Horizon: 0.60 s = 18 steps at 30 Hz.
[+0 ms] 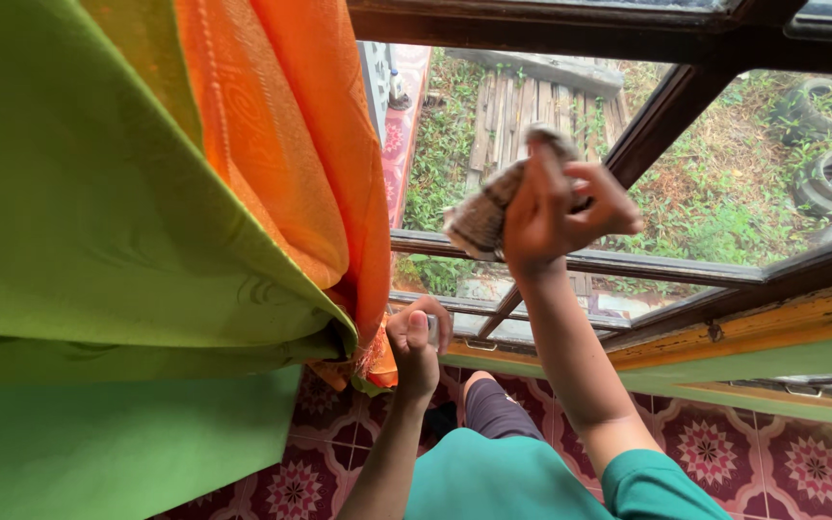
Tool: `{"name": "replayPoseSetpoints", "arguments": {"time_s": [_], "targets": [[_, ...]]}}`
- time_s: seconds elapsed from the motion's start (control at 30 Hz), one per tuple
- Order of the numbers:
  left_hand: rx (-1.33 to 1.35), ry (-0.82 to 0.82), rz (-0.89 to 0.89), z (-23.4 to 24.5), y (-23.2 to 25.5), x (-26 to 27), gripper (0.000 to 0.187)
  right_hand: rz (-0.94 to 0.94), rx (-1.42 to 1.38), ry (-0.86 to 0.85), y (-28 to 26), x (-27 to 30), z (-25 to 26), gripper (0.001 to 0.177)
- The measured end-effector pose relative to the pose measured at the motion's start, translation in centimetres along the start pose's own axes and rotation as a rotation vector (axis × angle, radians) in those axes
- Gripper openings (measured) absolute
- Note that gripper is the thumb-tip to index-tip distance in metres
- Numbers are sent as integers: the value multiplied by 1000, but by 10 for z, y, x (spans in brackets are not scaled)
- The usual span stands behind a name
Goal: The person cleans a window pane using a spray bottle and a cloth. They repeatedly spray the glass and wipe it with the cloth, focusing on the lower section of the window frame.
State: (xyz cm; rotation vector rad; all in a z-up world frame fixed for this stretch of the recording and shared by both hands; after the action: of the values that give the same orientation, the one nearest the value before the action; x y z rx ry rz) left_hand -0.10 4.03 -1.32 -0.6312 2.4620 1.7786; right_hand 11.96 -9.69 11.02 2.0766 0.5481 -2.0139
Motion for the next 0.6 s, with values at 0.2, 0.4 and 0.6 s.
{"name": "replayPoseSetpoints", "arguments": {"time_s": [0.2,0.4,0.6], "targets": [[-42,3,-2,1,0,-1,74,-113,-236,-91,-11,-9,-13,18],[-74,0,-44,-1,6,-7,75,199,-94,-145,-34,-6,-1,16],[-17,5,-46,-1,18,-6,74,123,-72,-111,-20,13,16,15]]}}
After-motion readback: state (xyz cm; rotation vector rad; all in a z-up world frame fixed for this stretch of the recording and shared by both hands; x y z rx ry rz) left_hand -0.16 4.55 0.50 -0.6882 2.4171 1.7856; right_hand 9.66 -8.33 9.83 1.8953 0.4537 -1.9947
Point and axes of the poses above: each hand's wrist, its own x-axis away from the middle knuckle, its own z-axis out of the back of the hand, y = z × x, the point moved 5 cm from there along -x, towards the middle knuckle
